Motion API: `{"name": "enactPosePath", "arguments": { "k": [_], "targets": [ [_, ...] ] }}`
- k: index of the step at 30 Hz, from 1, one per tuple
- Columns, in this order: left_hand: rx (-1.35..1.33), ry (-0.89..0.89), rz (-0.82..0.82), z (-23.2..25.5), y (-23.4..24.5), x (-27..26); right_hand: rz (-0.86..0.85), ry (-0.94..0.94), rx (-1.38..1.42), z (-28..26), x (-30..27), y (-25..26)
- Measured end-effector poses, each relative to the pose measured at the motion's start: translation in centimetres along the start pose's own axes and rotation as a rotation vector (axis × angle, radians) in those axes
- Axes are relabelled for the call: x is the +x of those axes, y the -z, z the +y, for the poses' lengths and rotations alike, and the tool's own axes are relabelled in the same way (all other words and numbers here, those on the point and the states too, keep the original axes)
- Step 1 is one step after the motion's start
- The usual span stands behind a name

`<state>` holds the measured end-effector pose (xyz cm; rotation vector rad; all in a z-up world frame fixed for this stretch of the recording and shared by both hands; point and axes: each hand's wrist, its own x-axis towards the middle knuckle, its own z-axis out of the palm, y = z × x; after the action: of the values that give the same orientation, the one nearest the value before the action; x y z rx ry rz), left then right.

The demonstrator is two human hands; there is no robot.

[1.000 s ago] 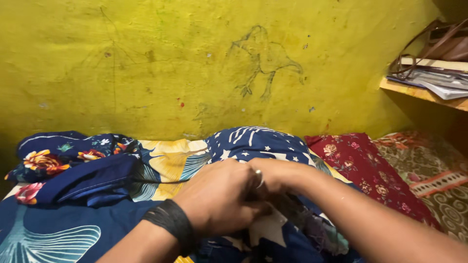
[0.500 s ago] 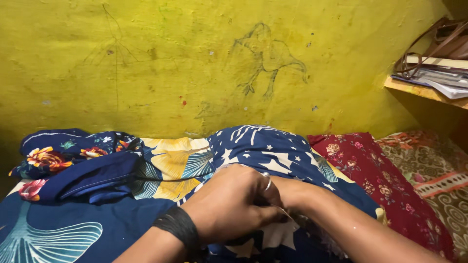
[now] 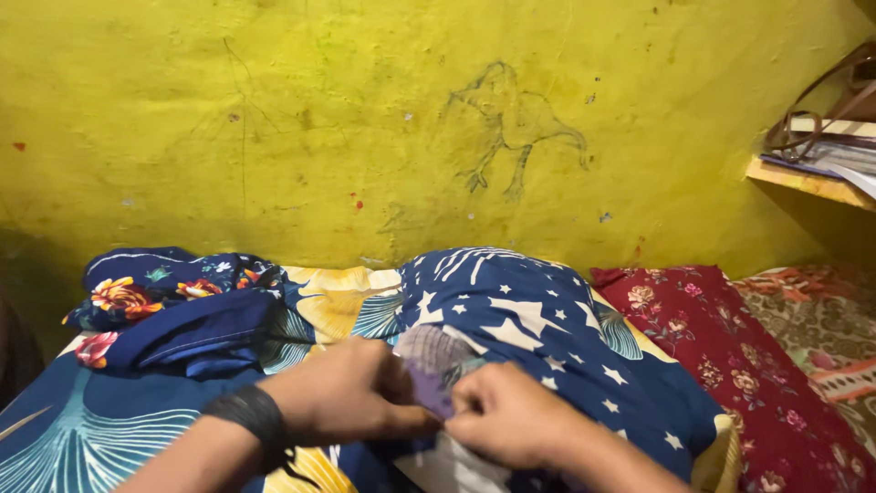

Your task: The person inserts a pillow insert into a blue star-patterned pillowcase on a bed. They smooth the case, tuck the edges, and adjust the pillow to ensure it is fully covered and neatly arranged.

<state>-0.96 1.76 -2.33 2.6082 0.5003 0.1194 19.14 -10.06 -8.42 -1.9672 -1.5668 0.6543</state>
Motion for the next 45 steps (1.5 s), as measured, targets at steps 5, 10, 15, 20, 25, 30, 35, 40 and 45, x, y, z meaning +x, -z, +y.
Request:
{"name": "enactPosePath", "arguments": {
  "k": [5,10,15,20,25,30,35,40,45],
  "targets": [
    [0.115,0.137,0.015,-2.6,-0.3,-0.6,-0.076,-0.024,0.387,1.2,-0.4,3.6],
    [0.341,-0.002,0.194,-3.9,-2.4,-1.2,-0.044,0.078,0.432,1.5,-0.9,4.7],
    [0.35,0.079,0.229,-1.5,-1.5,-1.9,-0.005,0.038,0.402,1.2,-1.2,5.0],
    [-0.385,0.019,0.177,3.1,-1.0,-2.1,-0.01,0.031,0.411,0.7,-1.1,4.6],
    [-0.569,-0.065,0.166,6.3,-2.4,-1.7,-0.233,0.024,0.367,-0.1,-1.0,4.8],
    [-0.607,-0.156,0.244,7.2,-3.2,-1.6,-0.272,-0.055,0.01,-0.9,0.8,3.9],
    [-0.828,-0.082,0.166,7.1,-4.2,-0.8,-0.245,0.116,0.283,0.8,3.2,-0.7],
    [-0.594,-0.112,0.25,5.0,-5.0,0.6,-0.238,0.132,0.415,4.4,3.7,-4.4],
    [-0.695,0.113,0.335,2.5,-4.2,1.6,-0.37,0.171,0.298,3.7,4.2,-3.7]
  ]
}}
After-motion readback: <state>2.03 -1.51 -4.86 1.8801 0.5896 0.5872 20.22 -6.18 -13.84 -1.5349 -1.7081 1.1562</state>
